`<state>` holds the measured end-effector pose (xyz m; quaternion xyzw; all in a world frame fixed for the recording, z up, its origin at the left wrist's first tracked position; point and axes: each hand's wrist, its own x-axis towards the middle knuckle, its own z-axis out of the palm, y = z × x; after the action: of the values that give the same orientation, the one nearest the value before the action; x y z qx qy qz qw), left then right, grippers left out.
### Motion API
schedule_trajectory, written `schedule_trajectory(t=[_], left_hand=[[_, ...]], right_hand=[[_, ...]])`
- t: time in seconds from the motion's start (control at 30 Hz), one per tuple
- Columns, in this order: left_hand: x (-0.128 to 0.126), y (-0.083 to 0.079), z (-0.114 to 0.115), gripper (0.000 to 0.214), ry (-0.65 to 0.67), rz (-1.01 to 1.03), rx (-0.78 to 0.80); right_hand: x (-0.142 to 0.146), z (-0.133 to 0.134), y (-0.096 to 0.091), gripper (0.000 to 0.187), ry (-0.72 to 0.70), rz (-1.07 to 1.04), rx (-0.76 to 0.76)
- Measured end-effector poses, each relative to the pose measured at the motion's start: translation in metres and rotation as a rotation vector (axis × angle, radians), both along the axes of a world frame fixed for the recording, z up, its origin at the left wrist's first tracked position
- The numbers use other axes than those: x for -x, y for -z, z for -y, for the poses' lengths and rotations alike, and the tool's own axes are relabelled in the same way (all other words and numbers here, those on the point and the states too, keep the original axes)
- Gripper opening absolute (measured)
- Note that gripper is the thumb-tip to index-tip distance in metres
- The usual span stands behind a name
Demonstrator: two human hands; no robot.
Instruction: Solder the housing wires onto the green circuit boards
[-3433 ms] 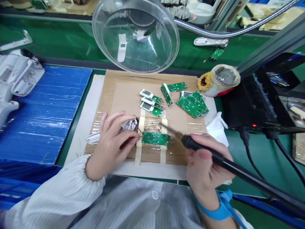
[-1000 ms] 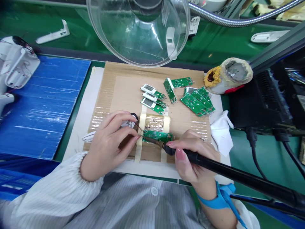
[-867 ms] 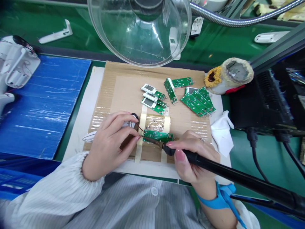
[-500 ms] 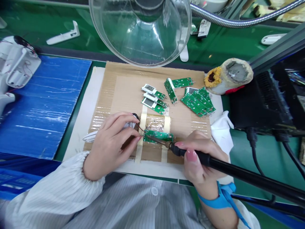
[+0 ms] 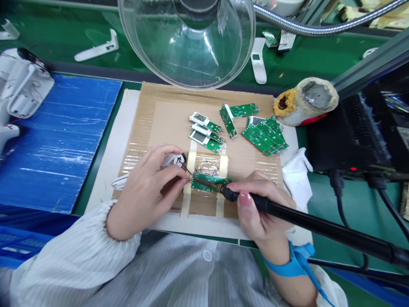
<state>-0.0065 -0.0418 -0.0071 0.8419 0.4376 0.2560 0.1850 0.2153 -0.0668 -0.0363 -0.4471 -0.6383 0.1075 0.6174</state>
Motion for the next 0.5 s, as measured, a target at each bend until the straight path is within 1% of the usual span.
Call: schedule_trajectory(t=[0.17, 0.27, 0.37, 0.4, 0.47, 0.5], left_hand=[[-0.002, -0.004, -0.001, 0.014, -0.01, -0.03, 0.035], [-0.003, -0.006, -0.001, 0.014, -0.016, -0.038, 0.039], [-0.004, -0.007, -0.001, 0.015, -0.01, -0.035, 0.036], [-0.004, -0.007, -0.001, 0.016, -0.007, -0.033, 0.034], [-0.005, -0.006, -0.002, 0.016, -0.005, -0.032, 0.03], [-0.006, -0.006, -0.002, 0.016, -0.006, -0.032, 0.029]], right_hand=[[0.002, 0.001, -0.001, 0.011, -0.019, 0.019, 0.079], [-0.001, -0.001, -0.002, 0.012, -0.025, -0.001, 0.004], [-0.009, 0.002, -0.004, 0.013, 0.058, -0.042, -0.11], [-0.012, 0.006, -0.006, 0.015, 0.102, -0.058, -0.109], [-0.016, 0.017, -0.009, 0.02, 0.157, -0.07, -0.023], [-0.017, 0.022, -0.01, 0.022, 0.138, -0.047, 0.071]])
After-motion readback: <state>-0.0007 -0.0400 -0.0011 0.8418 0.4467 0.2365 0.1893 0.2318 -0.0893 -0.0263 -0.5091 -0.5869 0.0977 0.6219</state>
